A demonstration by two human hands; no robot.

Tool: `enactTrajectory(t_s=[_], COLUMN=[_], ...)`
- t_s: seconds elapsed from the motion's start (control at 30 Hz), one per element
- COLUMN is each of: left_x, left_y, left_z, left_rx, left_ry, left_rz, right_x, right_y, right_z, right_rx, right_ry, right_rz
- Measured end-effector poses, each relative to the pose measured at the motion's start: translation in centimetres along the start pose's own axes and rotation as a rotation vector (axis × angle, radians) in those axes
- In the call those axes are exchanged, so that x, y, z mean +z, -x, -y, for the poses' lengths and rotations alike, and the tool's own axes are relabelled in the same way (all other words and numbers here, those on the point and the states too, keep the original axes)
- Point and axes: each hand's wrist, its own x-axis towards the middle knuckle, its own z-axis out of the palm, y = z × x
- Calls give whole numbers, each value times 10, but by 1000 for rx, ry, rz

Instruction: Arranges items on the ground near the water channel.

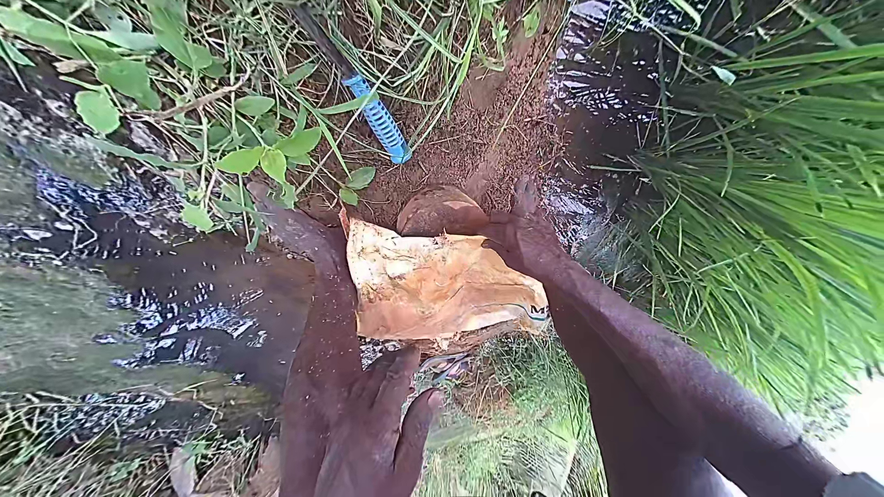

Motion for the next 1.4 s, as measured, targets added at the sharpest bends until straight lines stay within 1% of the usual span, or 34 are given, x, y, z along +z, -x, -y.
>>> enactTrajectory(t_s=[0.03, 0.1, 0.23, 0.33, 0.4, 0.47, 0.5, 0.57, 0.63, 0.7, 0.8, 0.83, 0.93, 1.0, 1.07, 1.1, 1.17, 1.2, 1.27, 1.3, 1.33, 1.4], left_x=[-1, -2, -3, -2, -3, -5, -5, -3, -4, -5, -4, -1, 6, 8, 10, 10, 12, 18, 41, 55, 71, 104], left_y=[0, -1, -2, -2, -2, -4, -5, -2, -4, -4, -4, -4, -7, -12, -31, -47, -88, -109, -138, -146, -149, -141], left_z=[-1, -3, 0, 0, -1, -2, -3, -4, -5, -5, -3, -5, -12, -13, 0, 8, 16, 21, 37, 44, 53, 76], left_rx=[-2, -12, -12, 6, 9, 11, 11, -5, -4, 9, -2, -10, -15, 17, 69, 63, -70, -149, -303, -365, -395, -327], left_ry=[6, 12, 24, -17, -21, -34, -40, -49, -49, -35, -41, -58, -130, -236, -391, -453, -536, -566, -546, -491, -429, -253], left_rz=[7, 9, 16, 14, 19, 23, 16, 20, 18, 21, 34, 29, 50, 118, 122, 151, 282, 335, 374, 347, 273, 19], right_x=[-3, -5, -9, -10, -10, -9, -9, -4, -5, 2, 19, 24, 25, 21, 14, 13, 12, 15, 29, 39, 48, 68], right_y=[-5, -25, -65, -77, -72, -55, -44, -17, 3, 26, 52, 55, 47, 50, 49, 48, 41, 36, 27, 22, 16, 10], right_z=[-5, -17, -28, -34, -35, -23, -16, -3, 1, 6, 14, 13, 1, -2, -2, -1, -3, -5, -13, -18, -23, -30], right_rx=[53, 98, 100, 129, 144, 175, 175, 153, 87, 36, 63, 93, 158, 210, 272, 320, 417, 448, 474, 489, 522, 569], right_ry=[-18, 4, 87, 139, 124, 111, 127, 137, 108, 87, 126, 132, 147, 126, 43, -20, -160, -223, -359, -447, -552, -726], right_rz=[-11, -71, -188, -268, -302, -326, -365, -448, -485, -437, -287, -257, -246, -158, -62, 1, 87, 94, 60, 17, -23, -78])
